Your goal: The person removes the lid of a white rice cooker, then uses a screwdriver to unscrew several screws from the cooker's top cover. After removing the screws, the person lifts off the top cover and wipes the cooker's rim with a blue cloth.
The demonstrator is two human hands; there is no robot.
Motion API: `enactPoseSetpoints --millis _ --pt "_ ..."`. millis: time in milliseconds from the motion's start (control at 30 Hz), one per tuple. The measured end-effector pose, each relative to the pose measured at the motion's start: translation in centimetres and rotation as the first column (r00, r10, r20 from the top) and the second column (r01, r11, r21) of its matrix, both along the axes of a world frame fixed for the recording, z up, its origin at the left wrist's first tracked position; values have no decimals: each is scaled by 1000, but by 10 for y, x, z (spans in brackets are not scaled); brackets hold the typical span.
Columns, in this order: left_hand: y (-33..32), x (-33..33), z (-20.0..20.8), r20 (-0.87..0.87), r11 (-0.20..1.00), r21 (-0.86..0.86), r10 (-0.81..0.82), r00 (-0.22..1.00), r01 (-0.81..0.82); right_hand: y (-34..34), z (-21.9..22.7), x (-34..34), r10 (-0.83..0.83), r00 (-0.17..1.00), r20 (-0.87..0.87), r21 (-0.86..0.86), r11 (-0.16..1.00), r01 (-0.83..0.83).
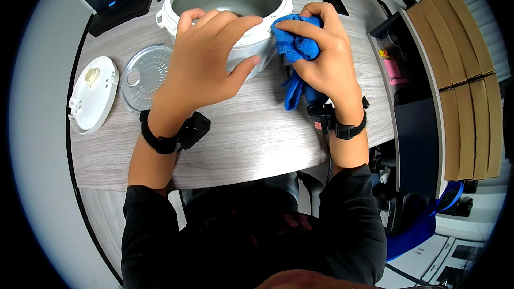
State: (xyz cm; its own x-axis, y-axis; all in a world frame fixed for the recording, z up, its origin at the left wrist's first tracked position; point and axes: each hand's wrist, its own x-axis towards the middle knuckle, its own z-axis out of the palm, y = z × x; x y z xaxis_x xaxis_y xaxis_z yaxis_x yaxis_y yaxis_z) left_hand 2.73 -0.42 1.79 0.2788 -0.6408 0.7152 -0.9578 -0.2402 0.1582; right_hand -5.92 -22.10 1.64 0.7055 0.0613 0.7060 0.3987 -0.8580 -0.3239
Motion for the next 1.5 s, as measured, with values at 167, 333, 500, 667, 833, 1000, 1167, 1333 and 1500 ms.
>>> enactPoseSetpoints --millis 167,333,500,667,833,1000,1167,1333,1500 --pt "4 7 -1 -6 1000 25 13 1000 -13 -9 -5 3 -84 996 -7 6 996 84" --pt "6 12 -3 27 1000 4 22 999 -22 6 4 -4 22 1000 17 -19 1000 -22" --pt "8 15 -1 26 1000 -18 16 1000 -16 3 -1 0 -58 998 40 -4 998 59" --pt "10 15 1 10 999 -21 25 1000 -25 3 0 -1 -92 994 66 -51 994 96" --pt "4 11 1 25 997 -60 46 999 -45 23 3 -8 0 999 49 -32 999 1" --pt "4 13 -1 39 994 -92 56 998 -52 14 1 -4 40 999 -4 53 998 -39" --pt "4 17 -5 75 989 -123 85 994 -76 4 -3 1 -29 1000 -6 73 997 29" --pt "4 19 -4 75 990 -134 63 995 -52 -9 -12 11 -133 991 31 88 988 130" --pt "5 19 -4 81 989 -134 67 994 -55 -4 -8 6 -131 991 27 13 991 130"
